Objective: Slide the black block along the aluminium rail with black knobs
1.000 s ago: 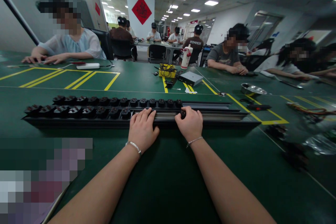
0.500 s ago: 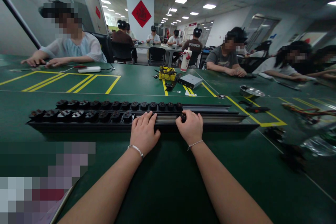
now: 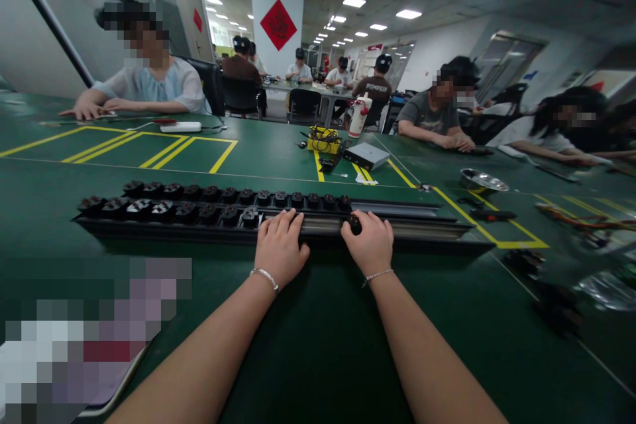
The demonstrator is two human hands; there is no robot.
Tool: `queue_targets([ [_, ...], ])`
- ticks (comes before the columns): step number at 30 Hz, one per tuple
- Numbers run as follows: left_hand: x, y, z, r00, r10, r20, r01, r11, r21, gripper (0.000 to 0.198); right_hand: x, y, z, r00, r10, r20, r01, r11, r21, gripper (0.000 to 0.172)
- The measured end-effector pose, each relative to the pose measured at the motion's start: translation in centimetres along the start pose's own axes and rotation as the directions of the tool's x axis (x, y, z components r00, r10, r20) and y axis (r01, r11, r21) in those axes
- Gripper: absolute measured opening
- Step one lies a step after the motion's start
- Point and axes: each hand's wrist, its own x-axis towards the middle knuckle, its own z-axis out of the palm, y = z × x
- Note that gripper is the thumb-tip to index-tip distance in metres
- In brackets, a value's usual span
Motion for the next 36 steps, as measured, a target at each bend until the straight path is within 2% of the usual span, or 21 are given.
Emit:
queue_targets([
  [36, 0.01, -0.03, 0.26, 1.000, -0.011, -0.012, 0.011, 1.000, 0.021, 0.053, 0.33, 0.05, 0.10, 1.000, 0.013, -0.005, -0.013, 1.000, -0.020, 0.027],
])
